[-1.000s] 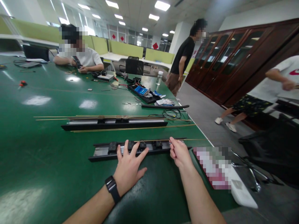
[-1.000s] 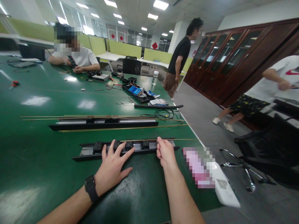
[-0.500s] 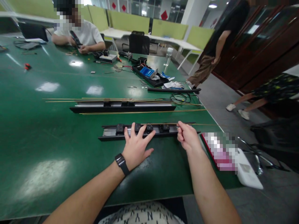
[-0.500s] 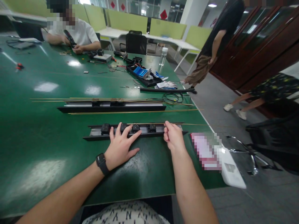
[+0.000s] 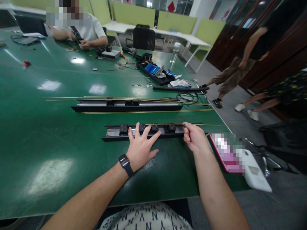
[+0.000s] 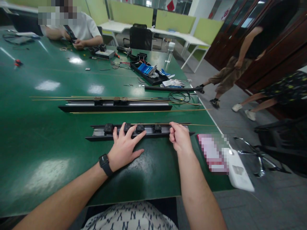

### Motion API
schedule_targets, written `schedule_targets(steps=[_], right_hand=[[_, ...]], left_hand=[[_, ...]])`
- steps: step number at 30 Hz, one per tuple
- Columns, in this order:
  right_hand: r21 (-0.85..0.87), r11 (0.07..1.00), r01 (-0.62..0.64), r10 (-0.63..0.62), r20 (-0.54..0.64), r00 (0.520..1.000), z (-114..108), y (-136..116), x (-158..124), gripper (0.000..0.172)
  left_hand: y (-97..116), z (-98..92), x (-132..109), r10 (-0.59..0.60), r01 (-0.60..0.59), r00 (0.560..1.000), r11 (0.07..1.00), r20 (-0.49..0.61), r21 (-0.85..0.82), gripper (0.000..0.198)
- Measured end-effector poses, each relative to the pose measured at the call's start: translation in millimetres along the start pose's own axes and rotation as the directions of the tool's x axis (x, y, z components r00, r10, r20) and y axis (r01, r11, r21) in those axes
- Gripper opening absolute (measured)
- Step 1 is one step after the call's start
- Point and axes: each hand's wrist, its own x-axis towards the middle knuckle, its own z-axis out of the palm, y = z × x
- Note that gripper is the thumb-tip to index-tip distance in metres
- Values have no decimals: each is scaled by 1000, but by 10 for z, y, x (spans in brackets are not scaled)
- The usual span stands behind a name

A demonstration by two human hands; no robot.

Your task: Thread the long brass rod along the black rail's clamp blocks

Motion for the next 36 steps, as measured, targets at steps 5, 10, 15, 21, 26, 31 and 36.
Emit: schedule_targets(steps=[5, 10, 15, 21, 26, 31, 36], right_hand=[[2, 1000, 6, -6, 4, 1000, 0, 7, 5, 14], [-6, 1000, 1, -1, -2, 1000, 7, 2, -2, 14], [-8, 1000, -2, 2, -6, 1000, 13, -4, -10, 15], [-17, 1000, 3, -3, 3, 1000, 22, -7, -19, 17], [-21, 1000, -3, 3, -2, 1000, 27, -17, -28, 22], [-26, 1000, -10, 10, -11, 1000, 23, -1, -11, 25], [-29, 1000, -4, 3, -22, 1000, 3, 32, 23, 25]], left_hand=[[6, -15, -5, -2, 2, 1000, 1000, 0, 1, 74], [5, -18, -3, -2, 2, 1000, 1000, -1, -3, 75], [5, -16, -6, -2, 2, 1000, 1000, 4, -5, 75], [6, -20, -11, -3, 3, 1000, 1000, 12, -7, 74], [4, -27, -5, -9, 9, 1000, 1000, 15, -13, 74], [6, -24, -5, -10, 10, 1000, 1000, 18, -9, 75], [10, -20, -6, -9, 9, 1000, 1000, 17, -3, 76]])
